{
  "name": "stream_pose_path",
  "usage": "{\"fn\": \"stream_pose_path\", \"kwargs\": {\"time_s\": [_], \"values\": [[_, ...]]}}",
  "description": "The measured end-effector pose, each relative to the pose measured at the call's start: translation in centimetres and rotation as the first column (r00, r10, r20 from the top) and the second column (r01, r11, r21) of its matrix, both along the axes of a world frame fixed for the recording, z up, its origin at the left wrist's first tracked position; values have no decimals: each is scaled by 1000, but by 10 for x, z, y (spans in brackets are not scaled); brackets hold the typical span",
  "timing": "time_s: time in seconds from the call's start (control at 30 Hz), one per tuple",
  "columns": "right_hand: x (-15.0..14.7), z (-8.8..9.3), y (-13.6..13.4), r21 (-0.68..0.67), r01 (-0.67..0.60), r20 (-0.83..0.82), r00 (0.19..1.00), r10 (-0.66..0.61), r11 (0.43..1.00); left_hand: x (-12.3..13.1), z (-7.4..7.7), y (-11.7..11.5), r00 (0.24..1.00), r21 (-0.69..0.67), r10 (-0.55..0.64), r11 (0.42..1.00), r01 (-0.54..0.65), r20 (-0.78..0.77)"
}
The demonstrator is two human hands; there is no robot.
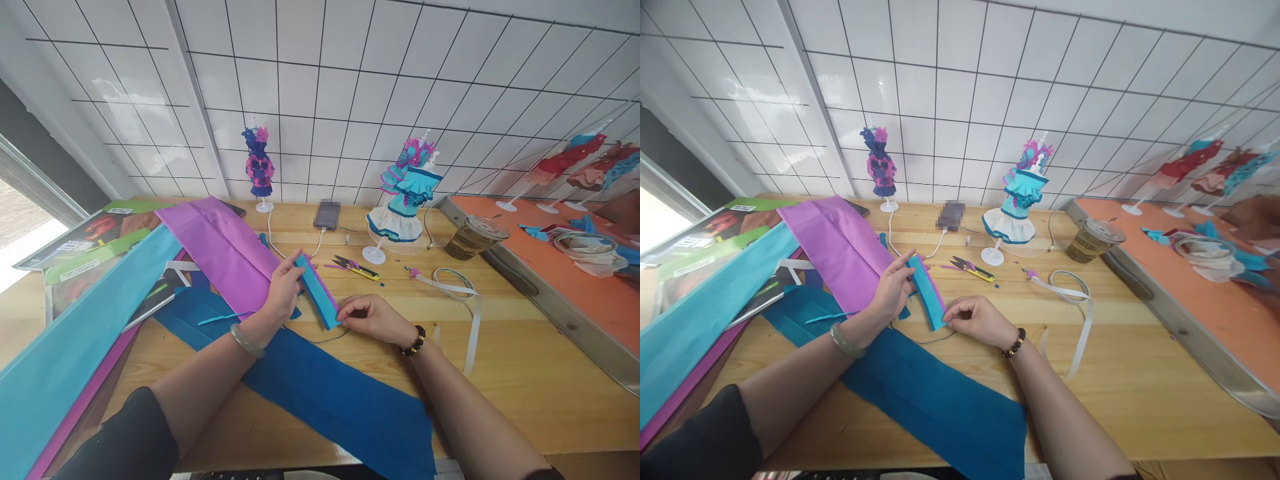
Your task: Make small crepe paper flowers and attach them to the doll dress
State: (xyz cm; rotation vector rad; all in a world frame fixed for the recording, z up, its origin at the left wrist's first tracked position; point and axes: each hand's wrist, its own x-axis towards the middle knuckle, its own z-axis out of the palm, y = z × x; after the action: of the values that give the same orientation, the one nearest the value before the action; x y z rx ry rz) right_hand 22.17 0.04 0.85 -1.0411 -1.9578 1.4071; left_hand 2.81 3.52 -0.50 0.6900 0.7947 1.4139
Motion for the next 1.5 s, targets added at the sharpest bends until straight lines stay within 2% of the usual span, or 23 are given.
{"fn": "stream_pose_path", "kwargs": {"time_s": [0.2, 0.33, 0.5, 0.6, 0.67, 0.77, 0.83, 0.93, 1.1, 1.2, 1.33, 1.5], "values": [[0, 0, 3, 40, 142, -21, 990, -142, 989, 4, 4, -5, 987, 55, -161, 986, 160, 20], [1, 1, 4, -7, 215, -143, 966, -213, 977, 7, 5, -7, 981, 71, -193, 978, 194, -18], [5, 1, 6, -108, 381, -327, 859, -395, 918, 6, 5, -9, 966, 76, -255, 963, 257, -36], [6, 1, 7, -172, 407, -409, 799, -440, 897, 7, 7, -10, 950, 65, -310, 948, 312, -46], [6, 1, 7, -170, 402, -412, 800, -436, 900, 7, 9, -12, 928, 67, -368, 926, 371, -53], [5, 1, 5, -120, 367, -350, 854, -385, 922, 8, 11, -15, 874, 57, -484, 872, 486, -42], [3, 2, 4, -91, 332, -300, 890, -344, 939, 8, 11, -16, 859, 55, -510, 857, 512, -38], [0, 3, 2, -79, 251, -285, 922, -263, 965, 8, 8, -15, 876, 51, -478, 875, 481, -58], [-1, 1, 1, -154, 124, -334, 927, -170, 980, 7, 1, -10, 902, -7, -404, 913, 408, -154], [0, -1, 1, -134, 140, -305, 936, -175, 981, 7, -1, -8, 901, 3, -358, 929, 370, -245], [0, -2, 2, -40, 191, -227, 954, -195, 981, 6, 0, -9, 877, 55, -321, 930, 363, -357], [0, -4, 4, 27, 187, -188, 966, -178, 982, 6, 6, -12, 851, 46, -377, 906, 421, -366]]}}
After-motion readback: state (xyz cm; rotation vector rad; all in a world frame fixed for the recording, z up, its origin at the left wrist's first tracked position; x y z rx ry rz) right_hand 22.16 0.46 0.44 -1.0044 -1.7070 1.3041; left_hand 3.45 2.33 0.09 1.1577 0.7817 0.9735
